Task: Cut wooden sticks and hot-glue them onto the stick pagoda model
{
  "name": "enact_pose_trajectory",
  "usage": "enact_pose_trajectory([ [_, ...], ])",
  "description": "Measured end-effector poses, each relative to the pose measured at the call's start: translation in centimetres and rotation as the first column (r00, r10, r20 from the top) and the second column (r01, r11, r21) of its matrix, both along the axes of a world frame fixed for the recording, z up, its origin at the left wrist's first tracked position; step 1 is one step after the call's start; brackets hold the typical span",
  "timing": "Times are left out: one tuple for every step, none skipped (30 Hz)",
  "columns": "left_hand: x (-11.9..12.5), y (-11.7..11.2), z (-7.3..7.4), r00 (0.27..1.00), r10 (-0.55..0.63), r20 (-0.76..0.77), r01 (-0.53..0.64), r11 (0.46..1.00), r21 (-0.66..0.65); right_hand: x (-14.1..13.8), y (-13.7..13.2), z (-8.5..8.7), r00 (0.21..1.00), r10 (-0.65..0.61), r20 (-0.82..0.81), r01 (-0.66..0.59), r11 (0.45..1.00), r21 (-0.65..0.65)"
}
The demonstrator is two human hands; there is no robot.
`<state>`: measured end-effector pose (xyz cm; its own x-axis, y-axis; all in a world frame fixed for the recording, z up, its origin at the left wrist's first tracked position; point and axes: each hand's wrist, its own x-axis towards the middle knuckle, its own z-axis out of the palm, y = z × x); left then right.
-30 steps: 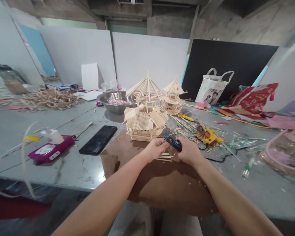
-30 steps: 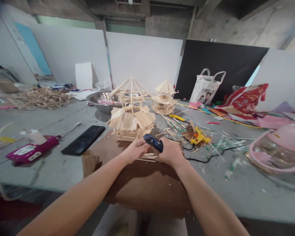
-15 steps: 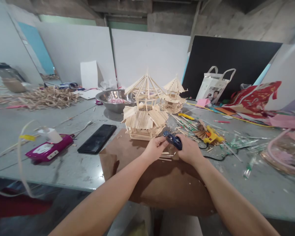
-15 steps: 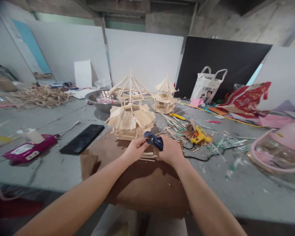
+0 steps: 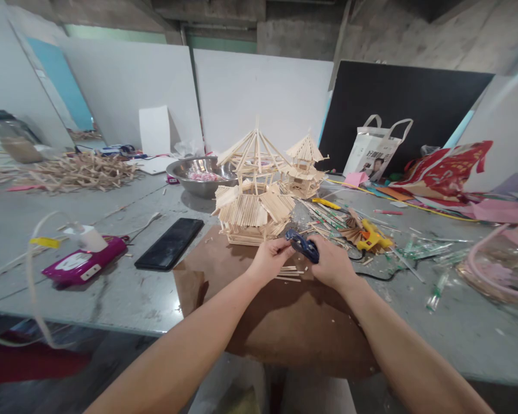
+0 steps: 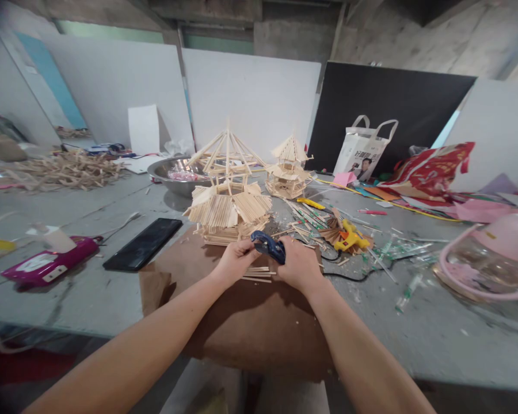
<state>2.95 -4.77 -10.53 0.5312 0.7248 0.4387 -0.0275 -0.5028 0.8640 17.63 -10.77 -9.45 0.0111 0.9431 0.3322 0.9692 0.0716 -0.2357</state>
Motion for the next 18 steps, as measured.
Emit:
enact_pose_trajectory([
  [0.0, 0.03, -0.04, 1.0, -0.003, -0.004, 0.002, 1.0, -0.004, -0.01, -0.02, 0.01, 1.0, -0.002, 0.002, 0.002, 1.0, 0.001],
  [0.0, 0.06, -0.08, 1.0, -0.006, -0.007, 0.006, 1.0, -0.009, -0.02, -0.03, 0.01, 1.0, -0.007, 0.004, 0.007, 1.0, 0.003],
  [0.0, 0.09, -0.12, 1.0, -0.01, -0.01, 0.009, 1.0, -0.015, -0.03, -0.04, 0.01, 1.0, -0.009, 0.007, 0.009, 1.0, 0.004],
  [0.01, 0.12, -0.16, 1.0, -0.014, -0.012, 0.014, 1.0, -0.021, -0.04, -0.05, 0.01, 1.0, -0.009, 0.008, 0.009, 1.0, 0.005],
  [0.01, 0.14, -0.18, 1.0, -0.018, -0.011, 0.017, 1.0, -0.025, -0.04, -0.05, 0.0, 1.0, -0.008, 0.009, 0.008, 1.0, 0.005],
  [0.02, 0.16, -0.2, 1.0, -0.021, -0.008, 0.021, 0.999, -0.028, -0.04, -0.05, 0.0, 1.0, -0.008, 0.009, 0.008, 1.0, 0.006],
  [0.02, 0.16, -0.2, 1.0, -0.023, -0.006, 0.023, 0.999, -0.029, -0.05, -0.05, 0.0, 1.0, -0.008, 0.009, 0.008, 1.0, 0.006],
  [0.03, 0.14, -0.18, 1.0, -0.023, -0.004, 0.023, 0.999, -0.029, -0.07, -0.07, 0.01, 1.0, -0.01, 0.01, 0.01, 1.0, 0.007],
  [0.03, 0.11, -0.14, 1.0, -0.023, -0.002, 0.022, 0.999, -0.028, -0.1, -0.09, 0.04, 1.0, -0.014, 0.011, 0.014, 1.0, 0.006],
  [0.03, 0.06, -0.07, 1.0, -0.021, -0.002, 0.021, 0.999, -0.029, -0.14, -0.12, 0.08, 1.0, -0.021, 0.012, 0.021, 1.0, 0.006],
  [0.02, 0.0, 0.0, 1.0, -0.02, -0.003, 0.02, 0.999, -0.029, -0.19, -0.15, 0.13, 1.0, -0.026, 0.013, 0.025, 1.0, 0.005],
  [0.02, -0.08, 0.09, 1.0, -0.018, -0.006, 0.018, 0.999, -0.029, -0.25, -0.19, 0.19, 0.999, -0.031, 0.012, 0.031, 1.0, 0.005],
  [0.01, -0.15, 0.18, 1.0, -0.017, -0.008, 0.017, 0.999, -0.029, -0.31, -0.24, 0.24, 0.999, -0.037, 0.012, 0.037, 0.999, 0.006],
  [0.01, -0.23, 0.26, 1.0, -0.017, -0.011, 0.016, 0.999, -0.028, -0.37, -0.27, 0.29, 0.999, -0.042, 0.013, 0.042, 0.999, 0.008],
  [0.0, -0.29, 0.33, 1.0, -0.016, -0.016, 0.016, 1.0, -0.027, -0.42, -0.29, 0.32, 0.999, -0.046, 0.015, 0.046, 0.999, 0.01],
  [0.0, -0.33, 0.39, 1.0, -0.016, -0.021, 0.015, 1.0, -0.024, -0.46, -0.31, 0.33, 0.999, -0.049, 0.02, 0.049, 0.999, 0.013],
  [-0.01, -0.36, 0.42, 1.0, -0.015, -0.026, 0.014, 1.0, -0.021, -0.48, -0.3, 0.33, 0.998, -0.054, 0.027, 0.054, 0.998, 0.013],
  [-0.02, -0.37, 0.42, 0.999, -0.014, -0.031, 0.013, 1.0, -0.019, -0.48, -0.29, 0.32, 0.998, -0.061, 0.034, 0.06, 0.998, 0.011],
])
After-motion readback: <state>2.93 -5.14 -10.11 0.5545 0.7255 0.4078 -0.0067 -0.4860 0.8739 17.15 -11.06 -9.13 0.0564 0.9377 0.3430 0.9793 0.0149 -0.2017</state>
